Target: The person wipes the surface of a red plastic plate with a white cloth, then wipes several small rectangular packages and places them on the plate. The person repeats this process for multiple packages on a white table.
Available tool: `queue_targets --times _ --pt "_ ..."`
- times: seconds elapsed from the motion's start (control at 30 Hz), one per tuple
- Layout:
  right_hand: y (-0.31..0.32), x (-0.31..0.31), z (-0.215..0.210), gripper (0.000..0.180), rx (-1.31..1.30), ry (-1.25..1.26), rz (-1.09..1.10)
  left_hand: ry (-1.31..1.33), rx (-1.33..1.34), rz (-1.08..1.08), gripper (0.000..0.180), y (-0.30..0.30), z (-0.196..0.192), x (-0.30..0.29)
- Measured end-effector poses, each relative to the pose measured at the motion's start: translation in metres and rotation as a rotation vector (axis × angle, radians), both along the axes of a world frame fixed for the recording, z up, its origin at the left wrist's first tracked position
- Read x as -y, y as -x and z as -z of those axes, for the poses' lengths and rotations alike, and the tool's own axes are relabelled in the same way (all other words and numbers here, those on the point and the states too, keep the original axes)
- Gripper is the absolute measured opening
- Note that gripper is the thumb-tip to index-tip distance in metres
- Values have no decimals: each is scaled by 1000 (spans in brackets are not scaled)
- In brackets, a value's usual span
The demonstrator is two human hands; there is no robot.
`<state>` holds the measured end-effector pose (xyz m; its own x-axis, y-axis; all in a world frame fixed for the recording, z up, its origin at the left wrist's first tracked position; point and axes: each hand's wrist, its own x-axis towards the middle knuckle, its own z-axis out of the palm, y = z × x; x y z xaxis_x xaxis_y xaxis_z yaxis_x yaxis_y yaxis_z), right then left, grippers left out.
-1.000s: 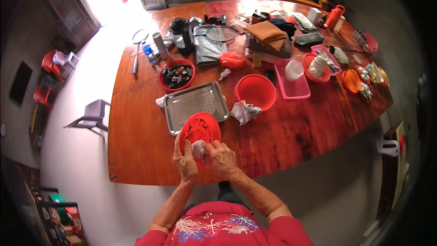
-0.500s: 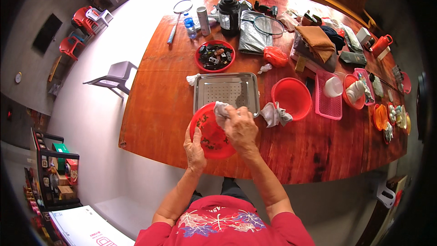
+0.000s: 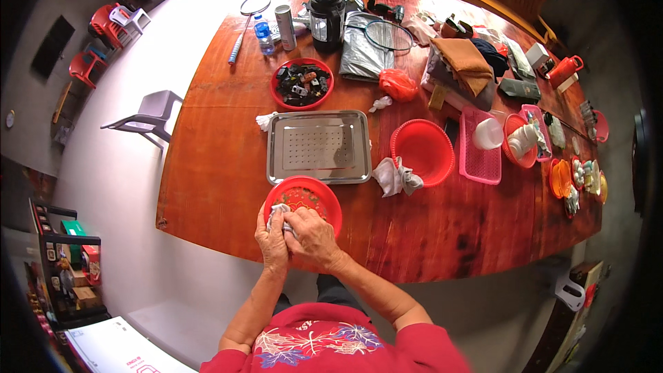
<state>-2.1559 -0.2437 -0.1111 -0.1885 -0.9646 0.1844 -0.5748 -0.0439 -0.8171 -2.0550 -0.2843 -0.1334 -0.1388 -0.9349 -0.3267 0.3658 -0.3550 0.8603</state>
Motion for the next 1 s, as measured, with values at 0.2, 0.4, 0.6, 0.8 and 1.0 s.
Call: queue_targets --times 0.2,0.4,0.6,0.8,1.0 --pt "14 7 29 40 -2 44 14 -11 62 -82 39 25 -2 -2" --pt "58 -19 77 24 104 167 -55 232 470 -133 39 -2 38 2" --pt "189 -7 262 50 -528 31 557 291 673 -222 48 -54 67 -4" --pt "256 -27 370 58 -708 -578 524 377 671 -348 48 -101 73 -2" --pt "120 -6 158 36 -670 -241 413 314 755 -568 49 -155 46 -21"
